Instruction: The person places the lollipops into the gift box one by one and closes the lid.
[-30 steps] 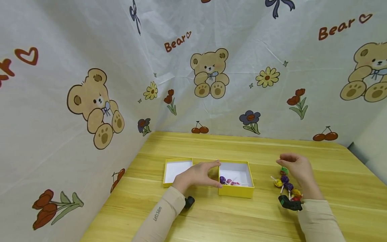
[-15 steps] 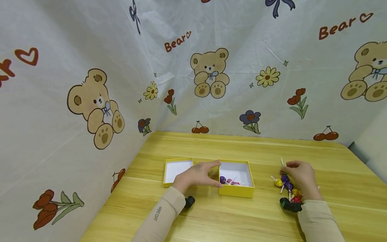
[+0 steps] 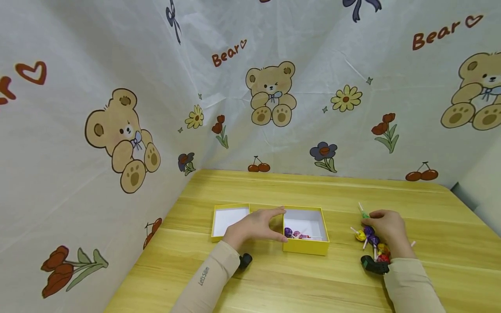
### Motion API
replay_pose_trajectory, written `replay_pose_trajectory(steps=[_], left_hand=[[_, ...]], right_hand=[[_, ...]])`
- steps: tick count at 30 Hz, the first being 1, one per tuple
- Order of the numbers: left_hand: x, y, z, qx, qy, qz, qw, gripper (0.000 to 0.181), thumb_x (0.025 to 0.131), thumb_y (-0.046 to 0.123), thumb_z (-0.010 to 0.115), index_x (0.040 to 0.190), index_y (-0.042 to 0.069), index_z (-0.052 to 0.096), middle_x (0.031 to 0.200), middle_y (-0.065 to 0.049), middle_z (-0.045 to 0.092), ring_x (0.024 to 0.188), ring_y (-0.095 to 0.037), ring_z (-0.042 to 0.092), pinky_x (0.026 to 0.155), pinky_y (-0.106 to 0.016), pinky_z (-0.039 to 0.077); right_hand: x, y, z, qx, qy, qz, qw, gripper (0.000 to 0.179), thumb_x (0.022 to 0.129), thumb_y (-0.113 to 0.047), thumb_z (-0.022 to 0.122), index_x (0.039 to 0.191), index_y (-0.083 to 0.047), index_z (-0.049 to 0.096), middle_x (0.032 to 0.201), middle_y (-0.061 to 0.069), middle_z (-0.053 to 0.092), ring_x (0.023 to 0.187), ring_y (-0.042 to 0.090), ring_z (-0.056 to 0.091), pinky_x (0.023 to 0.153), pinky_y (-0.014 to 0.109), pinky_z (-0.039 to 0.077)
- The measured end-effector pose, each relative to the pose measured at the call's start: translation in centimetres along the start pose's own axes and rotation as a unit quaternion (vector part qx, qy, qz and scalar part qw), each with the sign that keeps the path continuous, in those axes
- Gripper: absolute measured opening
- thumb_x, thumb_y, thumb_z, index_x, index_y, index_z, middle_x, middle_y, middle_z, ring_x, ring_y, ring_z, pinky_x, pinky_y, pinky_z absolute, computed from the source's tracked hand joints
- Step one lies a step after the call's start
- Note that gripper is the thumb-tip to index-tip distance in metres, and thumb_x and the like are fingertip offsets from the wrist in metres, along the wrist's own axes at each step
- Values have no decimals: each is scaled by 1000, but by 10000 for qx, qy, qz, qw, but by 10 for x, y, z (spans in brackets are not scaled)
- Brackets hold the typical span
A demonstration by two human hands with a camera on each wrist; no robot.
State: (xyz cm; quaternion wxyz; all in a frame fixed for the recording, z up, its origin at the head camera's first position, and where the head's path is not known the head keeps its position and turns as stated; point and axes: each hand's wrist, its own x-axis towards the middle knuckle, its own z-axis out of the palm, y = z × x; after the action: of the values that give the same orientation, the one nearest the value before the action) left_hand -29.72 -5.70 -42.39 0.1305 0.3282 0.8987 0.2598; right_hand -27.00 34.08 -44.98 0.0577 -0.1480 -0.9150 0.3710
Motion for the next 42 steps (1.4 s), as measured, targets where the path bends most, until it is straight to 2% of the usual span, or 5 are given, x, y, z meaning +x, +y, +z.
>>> replay_pose_trajectory(steps=[11, 23, 28, 37, 42], left_hand=[[-1, 2, -2, -83, -8, 59, 9999, 93, 82, 61, 74, 158, 28, 32, 165, 9, 26, 151, -22, 32, 121, -45, 35], [-1, 1, 1, -102, -13, 2, 9999, 94, 81, 62, 74, 158, 28, 32, 165, 10, 27, 151, -22, 32, 120, -47, 35], [-1, 1, 1, -62, -10, 35, 10000, 94, 82, 62, 74, 158, 27, 32, 165, 10, 27, 151, -22, 32, 120, -46, 35], [-1, 1, 0, -29, -24, 57, 10000, 94, 82, 63, 73, 158, 29, 31, 165, 10, 26, 151, -23, 31, 121, -47, 35], [-1, -1, 1, -59, -14, 57, 10000, 94, 81, 64, 73, 158, 30, 32, 165, 11, 26, 151, -22, 32, 121, -46, 35]], right_hand=[[-1, -4, -4, -148, -82, -112, 9998, 45, 92, -23, 70, 118, 13, 63, 115, 36, 62, 86, 34, 63, 59, 29, 47], [-4, -7, -4, 239, -52, -70, 9997, 45, 89, -20, 73, 121, 10, 63, 114, 30, 64, 82, 26, 60, 60, 29, 48], [-9, -13, -6, 317, -84, -127, 9994, 47, 88, -22, 73, 124, 8, 63, 118, 30, 64, 88, 29, 62, 64, 31, 50], [-9, -26, -11, 537, -396, -595, 9960, 50, 99, -31, 63, 130, 7, 59, 129, 32, 60, 115, 46, 56, 88, 57, 49], [-14, -42, -17, 757, -292, -895, 9927, 47, 99, -29, 63, 128, 8, 61, 125, 30, 63, 114, 46, 57, 88, 56, 51]])
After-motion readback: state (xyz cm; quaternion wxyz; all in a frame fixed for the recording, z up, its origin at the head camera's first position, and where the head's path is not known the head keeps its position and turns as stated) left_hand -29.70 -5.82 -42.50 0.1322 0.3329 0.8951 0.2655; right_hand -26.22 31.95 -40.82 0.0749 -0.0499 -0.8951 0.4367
